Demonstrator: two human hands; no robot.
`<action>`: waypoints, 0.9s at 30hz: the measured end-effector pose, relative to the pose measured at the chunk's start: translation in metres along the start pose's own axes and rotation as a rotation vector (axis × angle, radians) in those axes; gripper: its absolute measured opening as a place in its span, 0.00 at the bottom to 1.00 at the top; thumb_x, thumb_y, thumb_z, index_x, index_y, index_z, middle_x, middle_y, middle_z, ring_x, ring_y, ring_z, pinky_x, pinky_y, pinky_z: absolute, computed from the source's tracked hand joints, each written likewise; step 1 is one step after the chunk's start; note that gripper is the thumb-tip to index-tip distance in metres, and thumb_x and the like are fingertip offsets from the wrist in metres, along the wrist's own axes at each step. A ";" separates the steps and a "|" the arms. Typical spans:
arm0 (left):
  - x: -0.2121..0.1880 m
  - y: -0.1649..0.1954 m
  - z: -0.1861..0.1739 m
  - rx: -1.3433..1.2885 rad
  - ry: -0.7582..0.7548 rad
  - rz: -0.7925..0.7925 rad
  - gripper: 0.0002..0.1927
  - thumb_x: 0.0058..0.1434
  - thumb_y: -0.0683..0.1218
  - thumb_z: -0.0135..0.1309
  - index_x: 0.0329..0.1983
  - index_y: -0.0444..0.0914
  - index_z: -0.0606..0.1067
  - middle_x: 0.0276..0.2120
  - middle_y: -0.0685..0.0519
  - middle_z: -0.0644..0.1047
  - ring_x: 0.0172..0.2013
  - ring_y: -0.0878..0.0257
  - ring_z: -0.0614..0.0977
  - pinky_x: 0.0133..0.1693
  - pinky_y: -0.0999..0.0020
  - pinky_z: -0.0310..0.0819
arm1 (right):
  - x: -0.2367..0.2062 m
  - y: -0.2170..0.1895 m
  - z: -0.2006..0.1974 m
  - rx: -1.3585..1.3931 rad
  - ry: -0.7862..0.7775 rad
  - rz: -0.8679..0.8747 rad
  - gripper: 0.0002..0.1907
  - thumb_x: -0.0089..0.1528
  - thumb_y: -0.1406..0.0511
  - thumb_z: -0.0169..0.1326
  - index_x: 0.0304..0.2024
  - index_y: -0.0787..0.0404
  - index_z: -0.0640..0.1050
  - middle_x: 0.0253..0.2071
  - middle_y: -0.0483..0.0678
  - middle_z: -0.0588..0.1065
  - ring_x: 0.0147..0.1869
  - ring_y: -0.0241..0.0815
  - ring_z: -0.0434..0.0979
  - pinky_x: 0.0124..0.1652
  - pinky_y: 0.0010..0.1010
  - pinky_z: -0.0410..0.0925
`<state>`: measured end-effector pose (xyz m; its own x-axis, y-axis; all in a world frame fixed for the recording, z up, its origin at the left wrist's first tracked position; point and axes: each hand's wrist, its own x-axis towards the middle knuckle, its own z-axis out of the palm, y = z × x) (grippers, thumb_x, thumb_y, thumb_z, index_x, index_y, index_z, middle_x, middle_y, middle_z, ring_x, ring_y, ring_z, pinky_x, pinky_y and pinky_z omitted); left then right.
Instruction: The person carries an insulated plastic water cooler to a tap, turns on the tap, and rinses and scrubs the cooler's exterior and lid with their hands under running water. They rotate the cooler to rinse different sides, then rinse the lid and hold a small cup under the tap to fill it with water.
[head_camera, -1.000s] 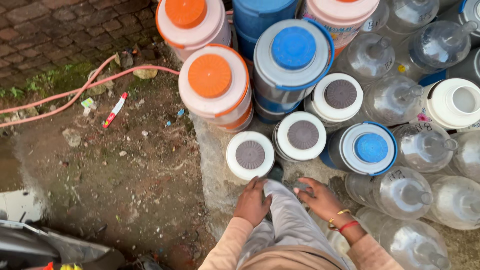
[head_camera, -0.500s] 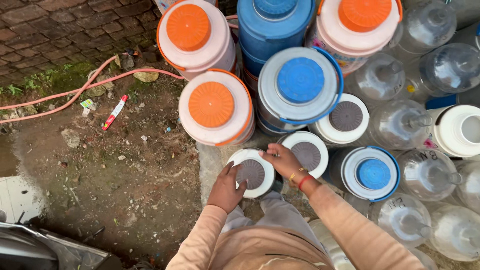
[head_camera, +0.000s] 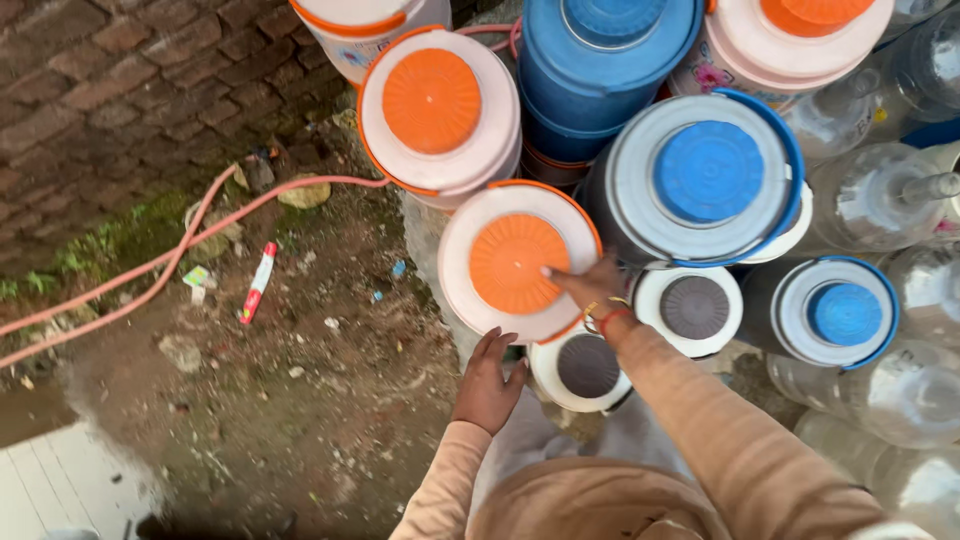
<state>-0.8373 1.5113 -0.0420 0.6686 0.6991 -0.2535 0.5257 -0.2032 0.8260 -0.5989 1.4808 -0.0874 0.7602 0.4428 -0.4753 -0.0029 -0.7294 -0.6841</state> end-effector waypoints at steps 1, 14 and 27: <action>0.005 -0.009 -0.009 -0.012 0.004 -0.015 0.22 0.58 0.43 0.59 0.57 0.36 0.75 0.62 0.36 0.71 0.59 0.39 0.75 0.59 0.55 0.70 | -0.003 -0.002 0.002 -0.021 0.050 0.006 0.63 0.41 0.53 0.77 0.66 0.73 0.57 0.58 0.65 0.74 0.59 0.56 0.77 0.55 0.39 0.72; 0.054 -0.027 -0.060 -0.012 0.134 0.072 0.15 0.60 0.40 0.56 0.51 0.36 0.76 0.57 0.42 0.76 0.58 0.46 0.78 0.60 0.58 0.71 | -0.076 -0.016 0.017 0.189 -0.131 -0.069 0.22 0.55 0.54 0.69 0.26 0.63 0.73 0.20 0.41 0.68 0.24 0.32 0.65 0.27 0.29 0.62; 0.018 0.069 0.055 -0.073 -0.297 0.256 0.35 0.64 0.50 0.61 0.68 0.31 0.62 0.66 0.38 0.67 0.67 0.44 0.67 0.66 0.55 0.57 | -0.276 0.073 -0.146 0.403 -0.069 0.083 0.16 0.57 0.59 0.68 0.44 0.54 0.80 0.23 0.37 0.70 0.23 0.29 0.67 0.24 0.27 0.65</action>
<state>-0.7601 1.4716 -0.0172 0.9018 0.4015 -0.1602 0.2904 -0.2882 0.9125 -0.7142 1.2293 0.0742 0.7014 0.4350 -0.5646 -0.3267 -0.5078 -0.7971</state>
